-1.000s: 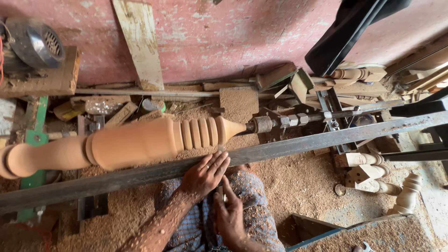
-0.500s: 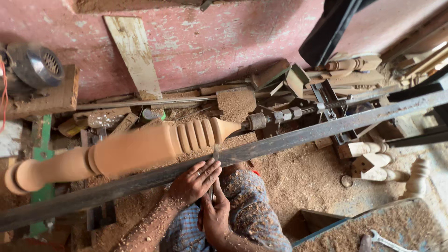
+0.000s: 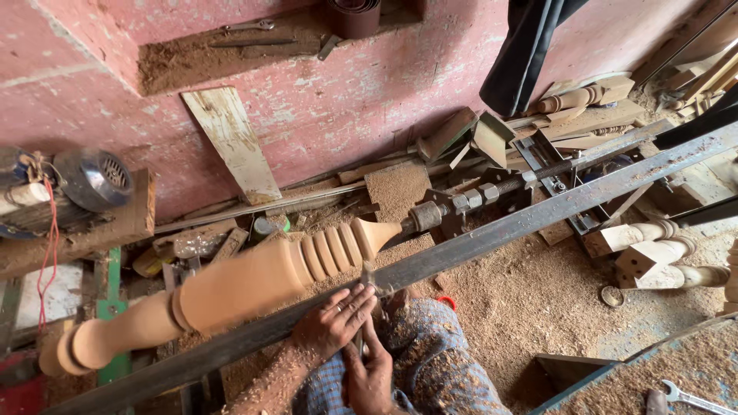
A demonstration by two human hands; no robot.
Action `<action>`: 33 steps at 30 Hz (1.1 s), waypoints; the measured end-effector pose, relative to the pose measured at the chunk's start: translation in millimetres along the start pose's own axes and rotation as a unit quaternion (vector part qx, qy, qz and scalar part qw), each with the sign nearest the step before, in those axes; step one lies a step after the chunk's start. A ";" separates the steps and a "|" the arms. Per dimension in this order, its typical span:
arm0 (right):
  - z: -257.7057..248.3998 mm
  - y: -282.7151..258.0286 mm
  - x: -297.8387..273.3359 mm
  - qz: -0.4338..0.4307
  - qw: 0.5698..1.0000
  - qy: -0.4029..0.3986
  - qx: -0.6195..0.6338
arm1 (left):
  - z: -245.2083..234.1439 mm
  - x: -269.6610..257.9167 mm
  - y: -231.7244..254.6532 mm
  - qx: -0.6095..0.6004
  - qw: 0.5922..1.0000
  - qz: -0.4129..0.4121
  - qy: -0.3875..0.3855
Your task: The person uses a chisel to shape a rotating wooden spindle on a lathe. They carefully carve grooves and contours into the wood, creating a decorative pattern while wood shavings accumulate on the floor.
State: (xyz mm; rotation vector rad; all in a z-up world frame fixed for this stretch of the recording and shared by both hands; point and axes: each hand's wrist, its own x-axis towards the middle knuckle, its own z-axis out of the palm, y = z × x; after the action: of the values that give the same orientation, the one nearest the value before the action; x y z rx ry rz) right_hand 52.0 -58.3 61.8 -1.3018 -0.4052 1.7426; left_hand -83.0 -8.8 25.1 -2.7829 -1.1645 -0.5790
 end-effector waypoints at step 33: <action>-38.9 11.5 22.8 -0.060 0.995 -0.033 -0.068 | 16.6 7.0 -6.2 0.017 1.000 0.009 0.009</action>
State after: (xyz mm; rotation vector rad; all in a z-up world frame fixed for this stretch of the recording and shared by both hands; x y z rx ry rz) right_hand 80.3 -55.7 24.9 -1.2890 -0.6370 1.6848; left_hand -77.6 3.8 11.8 -2.7518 -1.1337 -0.5758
